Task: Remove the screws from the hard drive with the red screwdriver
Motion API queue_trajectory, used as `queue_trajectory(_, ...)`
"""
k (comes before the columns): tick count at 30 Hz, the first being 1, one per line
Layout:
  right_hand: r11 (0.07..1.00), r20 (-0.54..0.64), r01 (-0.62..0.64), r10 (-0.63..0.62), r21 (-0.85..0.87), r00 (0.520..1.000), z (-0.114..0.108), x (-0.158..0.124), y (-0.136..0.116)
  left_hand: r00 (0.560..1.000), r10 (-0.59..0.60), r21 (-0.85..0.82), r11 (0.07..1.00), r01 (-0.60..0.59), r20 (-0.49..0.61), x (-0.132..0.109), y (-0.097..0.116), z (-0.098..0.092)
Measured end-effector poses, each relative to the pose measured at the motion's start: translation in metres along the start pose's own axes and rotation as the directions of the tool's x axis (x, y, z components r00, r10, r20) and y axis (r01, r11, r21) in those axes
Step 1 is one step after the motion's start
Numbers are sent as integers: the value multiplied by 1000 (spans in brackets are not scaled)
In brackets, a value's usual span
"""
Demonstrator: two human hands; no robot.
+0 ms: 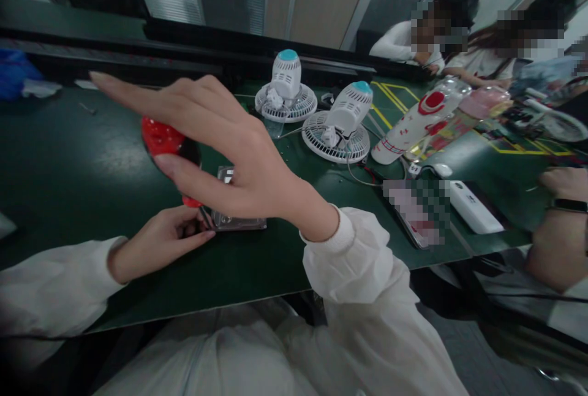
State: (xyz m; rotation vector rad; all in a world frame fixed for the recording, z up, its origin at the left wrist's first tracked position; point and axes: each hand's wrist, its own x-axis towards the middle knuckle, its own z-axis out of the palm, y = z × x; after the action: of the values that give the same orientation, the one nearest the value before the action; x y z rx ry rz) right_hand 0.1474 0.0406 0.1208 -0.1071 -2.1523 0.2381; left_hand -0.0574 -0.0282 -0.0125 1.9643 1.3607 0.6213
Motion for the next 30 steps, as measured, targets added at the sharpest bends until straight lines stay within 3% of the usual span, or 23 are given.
queue_trajectory(2, 997, -15, -42, 41, -57, 999, 0, 0, -2, 1000, -2, -2, 1000, 2, 2, 0, 1, 0)
queue_trajectory(7, 999, 61, -7, 10, -51, 998, 1, 1, -2, 1000, 6, -20, 1000, -6, 14, 0, 2, -1)
queue_trajectory(12, 993, -29, -16, 12, -119, 999, 1, 0, 2, 1000, 6, 11, 1000, -6, -3, 1, 4, -1)
queue_trajectory(18, 995, 134, -81, 87, -51, 987, -2, -3, 0, 1000, 3, 13, 1000, -3, 3, 0, 6, -2)
queue_trajectory(22, 991, 31, -39, 43, -129, 999, -1, -3, -1, 1000, 0, 3, 1000, 0, 2, 0, 6, -2)
queue_trajectory(26, 999, 135, -29, 35, -45, 990, -2, 0, 1, 1000, 4, -14, 1000, -3, 17, 0, 6, -2)
queue_trajectory(30, 999, -3, 3, -4, -41, 1000, -1, 0, 5, 1000, 12, 0, 1000, -12, 0, 0, 6, -2)
